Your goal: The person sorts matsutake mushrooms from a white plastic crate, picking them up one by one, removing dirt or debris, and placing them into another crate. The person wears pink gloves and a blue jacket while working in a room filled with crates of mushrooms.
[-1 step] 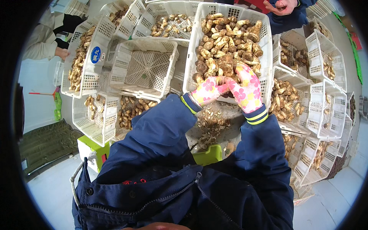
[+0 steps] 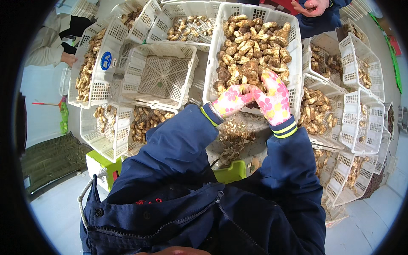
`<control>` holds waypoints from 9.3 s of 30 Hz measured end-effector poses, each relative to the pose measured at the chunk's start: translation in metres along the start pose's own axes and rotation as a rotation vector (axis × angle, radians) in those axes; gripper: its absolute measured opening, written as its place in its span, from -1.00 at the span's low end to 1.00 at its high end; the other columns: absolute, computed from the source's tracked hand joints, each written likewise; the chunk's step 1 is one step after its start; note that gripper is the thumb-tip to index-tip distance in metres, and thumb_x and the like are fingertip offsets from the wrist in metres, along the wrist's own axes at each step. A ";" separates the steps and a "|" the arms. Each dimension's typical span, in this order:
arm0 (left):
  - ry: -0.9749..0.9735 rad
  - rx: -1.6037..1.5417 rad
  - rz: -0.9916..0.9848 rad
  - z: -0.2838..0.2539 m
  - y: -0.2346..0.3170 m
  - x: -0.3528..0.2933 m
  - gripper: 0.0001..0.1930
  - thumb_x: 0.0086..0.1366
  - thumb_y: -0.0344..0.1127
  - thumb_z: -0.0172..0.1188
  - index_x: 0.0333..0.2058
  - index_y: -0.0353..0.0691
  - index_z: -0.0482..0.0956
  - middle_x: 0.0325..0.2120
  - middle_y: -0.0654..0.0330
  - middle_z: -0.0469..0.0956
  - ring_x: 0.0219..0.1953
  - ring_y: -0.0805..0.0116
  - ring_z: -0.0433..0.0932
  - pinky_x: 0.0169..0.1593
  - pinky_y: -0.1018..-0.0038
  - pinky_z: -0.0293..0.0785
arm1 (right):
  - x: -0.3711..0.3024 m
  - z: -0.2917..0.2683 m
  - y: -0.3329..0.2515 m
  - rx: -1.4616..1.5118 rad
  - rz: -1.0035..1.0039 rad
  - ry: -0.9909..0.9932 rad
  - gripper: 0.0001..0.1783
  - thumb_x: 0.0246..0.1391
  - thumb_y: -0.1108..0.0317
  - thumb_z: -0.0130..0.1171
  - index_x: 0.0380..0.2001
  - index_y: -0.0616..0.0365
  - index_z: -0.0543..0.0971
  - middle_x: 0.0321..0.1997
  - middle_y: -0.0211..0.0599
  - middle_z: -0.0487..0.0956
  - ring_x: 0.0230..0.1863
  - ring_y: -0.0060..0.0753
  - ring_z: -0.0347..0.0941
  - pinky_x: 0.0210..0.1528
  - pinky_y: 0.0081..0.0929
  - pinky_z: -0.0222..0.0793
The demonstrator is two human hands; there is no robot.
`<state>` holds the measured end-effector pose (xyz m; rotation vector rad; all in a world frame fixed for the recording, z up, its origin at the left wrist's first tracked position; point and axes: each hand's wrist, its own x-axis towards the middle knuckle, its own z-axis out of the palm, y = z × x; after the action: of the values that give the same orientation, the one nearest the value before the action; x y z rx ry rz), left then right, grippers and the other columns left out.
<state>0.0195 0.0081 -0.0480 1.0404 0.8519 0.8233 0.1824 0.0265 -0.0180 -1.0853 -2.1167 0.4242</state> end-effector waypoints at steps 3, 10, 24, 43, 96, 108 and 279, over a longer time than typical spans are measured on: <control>-0.003 -0.056 0.026 0.003 0.005 -0.003 -0.73 0.30 -0.26 0.10 -0.15 -0.34 0.51 -0.26 0.29 0.53 -0.20 0.56 0.45 -0.07 0.55 0.38 | 0.002 0.001 -0.004 0.005 0.047 0.039 -0.68 -0.13 0.39 0.29 -0.26 0.28 0.52 -0.18 -0.03 0.49 -0.09 0.02 0.42 -0.01 -0.26 0.33; 0.056 -0.016 0.032 0.007 0.023 -0.005 -0.77 0.26 -0.29 0.14 -0.19 -0.32 0.53 -0.34 0.32 0.53 -0.27 0.58 0.45 -0.15 0.60 0.38 | 0.016 -0.012 -0.020 0.307 0.406 -0.043 -0.71 -0.08 0.35 0.23 -0.39 0.39 0.45 -0.34 -0.04 0.47 -0.27 -0.07 0.41 -0.23 -0.33 0.31; -0.011 -0.256 -0.070 0.008 0.017 -0.004 -0.70 0.31 -0.25 0.03 -0.11 -0.36 0.49 -0.33 0.20 0.56 -0.33 0.48 0.52 -0.22 0.55 0.46 | 0.014 -0.017 -0.011 1.623 0.829 -0.023 -0.55 0.16 0.38 -0.14 0.12 0.28 0.28 -0.04 -0.11 0.50 -0.05 -0.28 0.45 0.00 -0.41 0.34; 0.102 -0.103 -0.078 0.002 0.016 0.001 -0.83 0.24 -0.33 0.14 -0.26 -0.31 0.54 -0.43 0.29 0.55 -0.37 0.57 0.46 -0.26 0.60 0.39 | -0.027 0.006 0.038 0.924 0.399 0.116 -0.59 0.09 0.40 0.04 0.00 0.41 0.42 0.03 -0.16 0.46 0.00 -0.38 0.40 0.06 -0.50 0.28; -0.128 0.034 -0.186 0.023 -0.005 0.002 -0.57 0.32 -0.18 -0.02 0.08 -0.30 0.34 -0.10 0.12 0.51 -0.03 0.38 0.44 0.06 0.49 0.31 | 0.018 -0.228 0.252 0.948 0.894 0.745 -0.20 0.21 -0.08 -0.24 0.28 0.30 -0.11 0.20 0.33 0.18 0.19 0.20 0.20 0.24 -0.11 0.12; -0.304 0.190 -0.177 0.016 0.014 -0.023 -0.66 0.29 -0.24 0.06 -0.03 -0.28 0.43 -0.25 0.23 0.53 -0.21 0.51 0.46 -0.10 0.54 0.38 | 0.059 0.025 0.164 -0.381 0.391 -0.352 -0.50 -0.02 0.35 0.03 0.07 0.02 0.41 0.13 -0.06 0.39 0.15 -0.08 0.30 0.18 -0.34 0.19; 0.189 -0.437 -0.110 -0.015 0.019 -0.005 -0.79 0.23 -0.39 0.11 -0.19 -0.38 0.51 -0.24 0.09 0.56 -0.19 0.25 0.55 -0.07 0.37 0.48 | 0.021 -0.009 0.054 0.579 0.746 -0.110 -0.47 0.06 0.14 0.17 -0.04 0.37 0.46 -0.13 -0.19 0.55 -0.07 -0.43 0.43 -0.03 -0.53 0.30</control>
<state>0.0008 0.0144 -0.0330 0.5335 0.8311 0.9711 0.2114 0.0754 -0.0331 -1.4641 -1.4393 1.3703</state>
